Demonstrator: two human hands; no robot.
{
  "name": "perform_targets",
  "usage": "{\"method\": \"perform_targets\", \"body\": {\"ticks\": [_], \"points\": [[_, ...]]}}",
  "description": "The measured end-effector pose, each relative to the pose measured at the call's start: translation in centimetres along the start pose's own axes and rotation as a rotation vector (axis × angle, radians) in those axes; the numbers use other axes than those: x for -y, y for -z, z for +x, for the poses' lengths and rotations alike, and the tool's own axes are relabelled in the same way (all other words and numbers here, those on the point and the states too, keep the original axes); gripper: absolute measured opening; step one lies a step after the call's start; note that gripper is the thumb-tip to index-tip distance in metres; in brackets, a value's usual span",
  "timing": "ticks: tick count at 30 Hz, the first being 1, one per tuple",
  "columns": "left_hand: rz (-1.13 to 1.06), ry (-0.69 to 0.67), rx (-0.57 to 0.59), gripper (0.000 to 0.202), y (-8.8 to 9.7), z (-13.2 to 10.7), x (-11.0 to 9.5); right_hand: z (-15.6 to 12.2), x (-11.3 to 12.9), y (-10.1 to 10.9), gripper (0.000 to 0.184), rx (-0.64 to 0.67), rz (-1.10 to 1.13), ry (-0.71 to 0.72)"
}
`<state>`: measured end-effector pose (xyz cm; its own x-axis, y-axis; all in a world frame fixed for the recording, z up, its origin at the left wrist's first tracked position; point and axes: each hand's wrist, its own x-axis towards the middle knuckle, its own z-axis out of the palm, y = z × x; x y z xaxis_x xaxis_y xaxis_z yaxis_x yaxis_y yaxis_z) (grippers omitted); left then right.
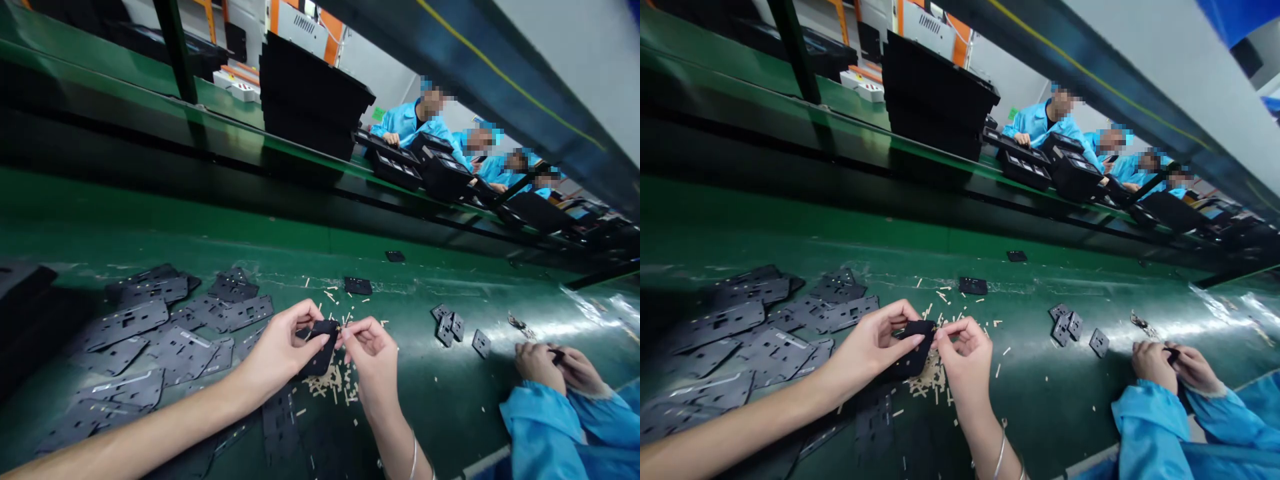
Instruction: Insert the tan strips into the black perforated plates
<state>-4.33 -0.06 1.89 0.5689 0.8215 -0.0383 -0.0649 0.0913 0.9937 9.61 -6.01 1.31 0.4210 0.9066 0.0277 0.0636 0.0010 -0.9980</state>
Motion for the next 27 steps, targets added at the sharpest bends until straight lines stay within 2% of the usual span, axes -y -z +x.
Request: {"method": "perform_targets", "body": {"ticks": [27], "points": [[-0.010,0.033,0.007,0.013,0.01,-0.05,-0.44,0.08,0.67,-0.11,0.011,0.021,0.004,-0.068]]}}
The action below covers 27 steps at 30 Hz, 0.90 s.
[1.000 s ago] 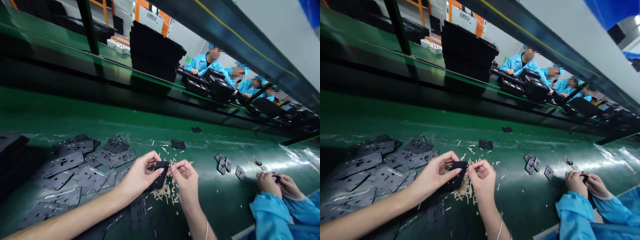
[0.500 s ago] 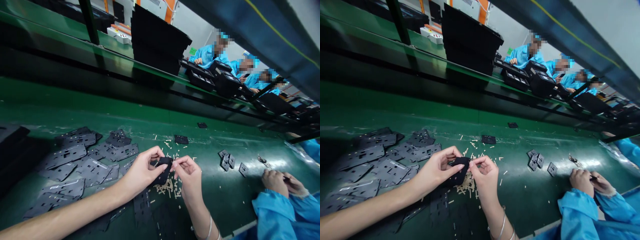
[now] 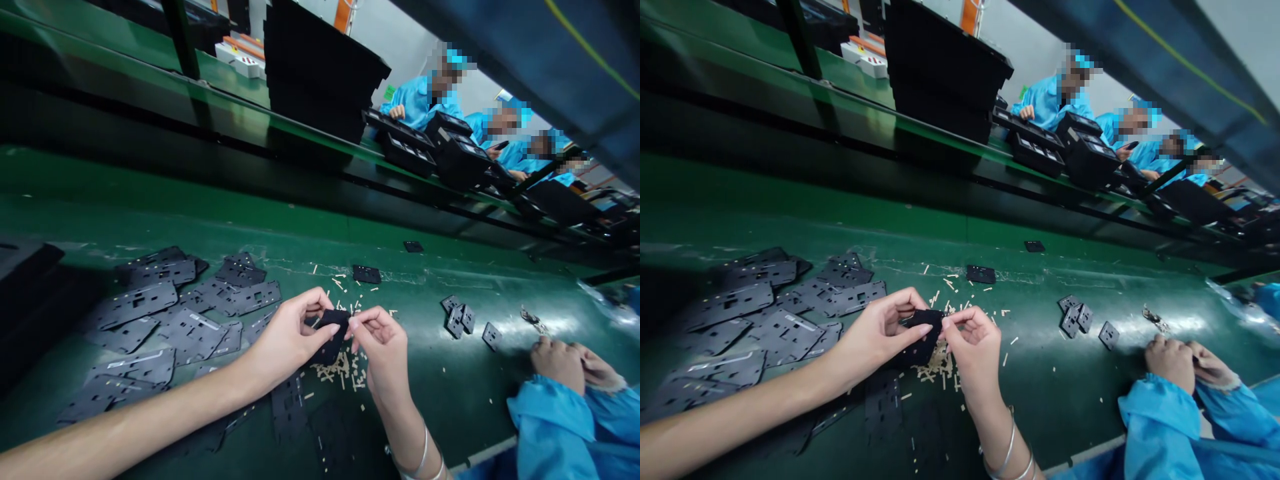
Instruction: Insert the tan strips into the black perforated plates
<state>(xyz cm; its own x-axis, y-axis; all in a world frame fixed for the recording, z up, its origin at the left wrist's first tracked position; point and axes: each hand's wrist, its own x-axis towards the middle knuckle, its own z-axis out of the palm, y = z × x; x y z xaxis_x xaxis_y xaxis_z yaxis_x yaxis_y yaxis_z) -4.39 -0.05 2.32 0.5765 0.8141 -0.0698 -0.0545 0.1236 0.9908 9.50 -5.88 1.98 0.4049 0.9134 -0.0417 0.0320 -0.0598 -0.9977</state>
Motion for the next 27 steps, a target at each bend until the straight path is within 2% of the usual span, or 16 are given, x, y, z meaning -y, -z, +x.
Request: {"method": "perform_targets", "body": {"ticks": [13,16,22,27], "points": [[-0.028,-0.003,-0.005,0.014,0.4,0.3,0.2,0.6,-0.3,0.3,0.016,0.011,0.022,-0.075],[-0.081,0.019,0.008,0.017,0.6,0.6,0.0,0.9,-0.1,0.6,0.022,0.080,0.109,-0.100],[-0.165,0.044,0.042,0.022,0.5,0.6,0.0,1.0,0.1,1.0,0.016,0.221,0.200,-0.122],[-0.246,0.049,0.182,0.021,0.6,0.4,0.1,1.0,0.4,1.3,0.018,0.366,0.280,-0.180]]}}
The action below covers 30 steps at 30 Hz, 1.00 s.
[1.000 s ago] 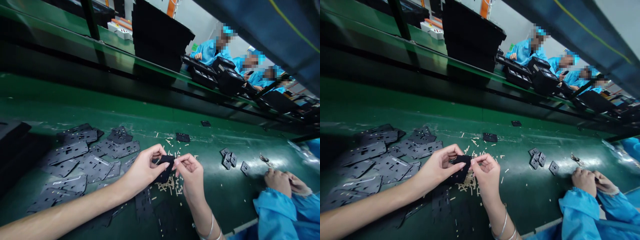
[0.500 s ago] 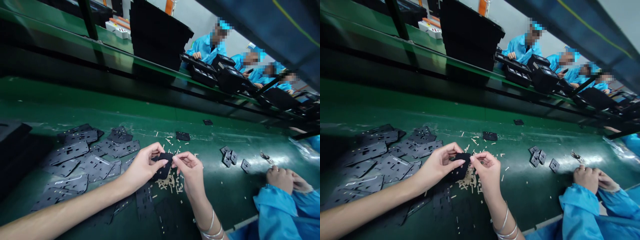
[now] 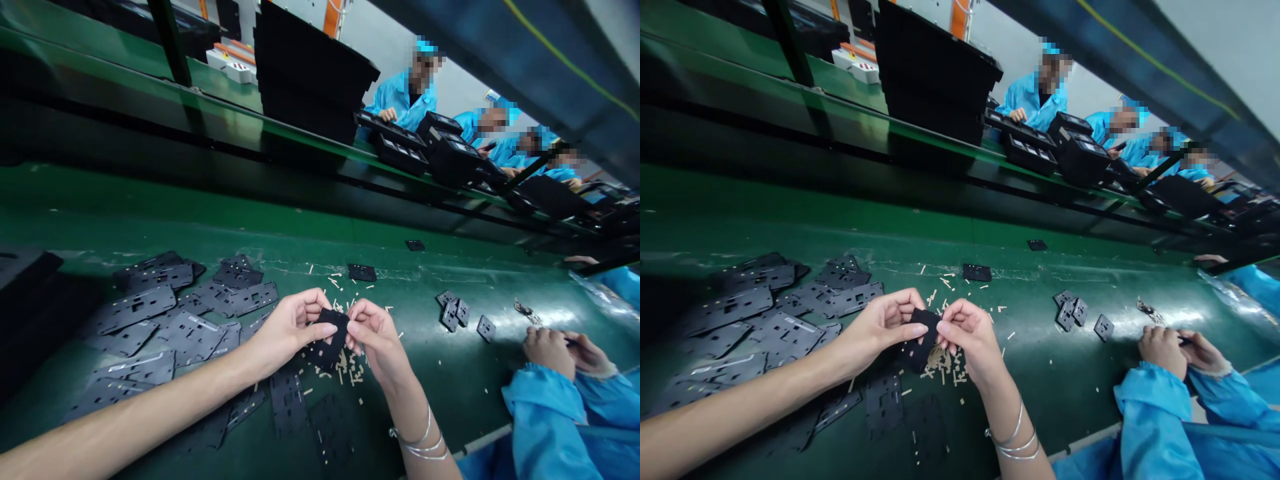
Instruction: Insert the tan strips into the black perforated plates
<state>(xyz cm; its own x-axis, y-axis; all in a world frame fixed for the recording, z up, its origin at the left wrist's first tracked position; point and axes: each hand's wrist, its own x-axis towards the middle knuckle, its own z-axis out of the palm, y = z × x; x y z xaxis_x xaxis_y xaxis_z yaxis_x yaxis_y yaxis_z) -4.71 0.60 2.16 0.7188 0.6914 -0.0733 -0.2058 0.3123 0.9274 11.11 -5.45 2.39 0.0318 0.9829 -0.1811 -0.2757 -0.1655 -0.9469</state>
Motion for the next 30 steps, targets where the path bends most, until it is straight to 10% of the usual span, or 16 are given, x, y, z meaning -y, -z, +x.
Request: {"method": "perform_targets", "body": {"ticks": [4,12,30], "points": [[0.015,0.027,0.075,0.020,0.0,0.1,-0.4,-0.3,0.1,-0.3,0.020,-0.020,-0.008,0.073],[0.667,-0.137,-0.155,0.050,-0.7,-0.4,-0.2,-0.7,-1.1,-0.9,0.011,-0.221,-0.196,0.238],[0.810,-0.390,-0.040,0.045,-0.1,-0.6,0.5,-0.2,-0.6,-0.6,0.019,-0.125,-0.092,0.083]]}}
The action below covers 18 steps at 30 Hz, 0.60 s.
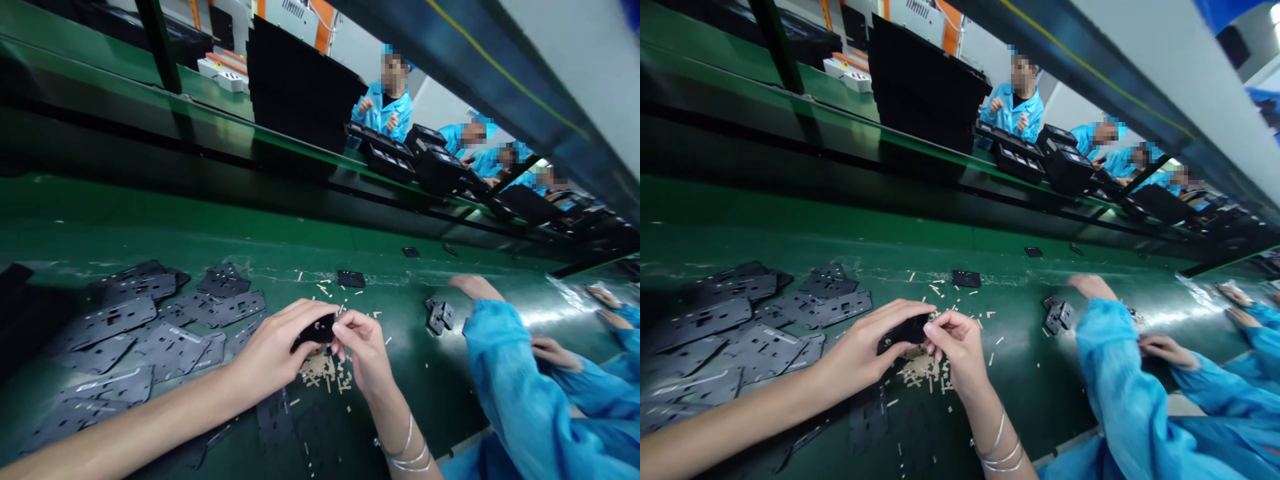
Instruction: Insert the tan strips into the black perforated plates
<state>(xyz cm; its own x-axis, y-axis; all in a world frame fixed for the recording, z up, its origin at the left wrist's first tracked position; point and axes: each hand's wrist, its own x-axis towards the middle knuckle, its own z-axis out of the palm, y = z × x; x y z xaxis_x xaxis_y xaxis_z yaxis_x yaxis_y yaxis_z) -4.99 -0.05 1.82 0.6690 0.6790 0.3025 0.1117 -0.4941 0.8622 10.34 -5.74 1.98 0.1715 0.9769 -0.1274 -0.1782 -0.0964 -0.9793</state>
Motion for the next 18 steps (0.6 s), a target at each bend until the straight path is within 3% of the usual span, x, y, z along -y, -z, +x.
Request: {"method": "perform_targets", "body": {"ticks": [5,11,14,18], "points": [[-0.111,0.257,0.021,0.043,0.1,0.5,-0.2,-0.2,0.1,-0.2,0.015,-0.048,-0.187,0.125],[-0.184,0.297,0.094,0.042,0.0,0.3,0.1,-0.3,0.3,-0.4,0.013,-0.051,-0.412,0.184],[0.007,0.210,0.031,0.043,0.6,1.3,1.6,-0.1,-0.1,-0.4,0.012,-0.091,-0.605,0.228],[0.468,0.091,-0.056,0.041,2.8,5.1,3.4,0.1,-0.6,0.0,0.009,-0.198,-0.931,0.352]]}}
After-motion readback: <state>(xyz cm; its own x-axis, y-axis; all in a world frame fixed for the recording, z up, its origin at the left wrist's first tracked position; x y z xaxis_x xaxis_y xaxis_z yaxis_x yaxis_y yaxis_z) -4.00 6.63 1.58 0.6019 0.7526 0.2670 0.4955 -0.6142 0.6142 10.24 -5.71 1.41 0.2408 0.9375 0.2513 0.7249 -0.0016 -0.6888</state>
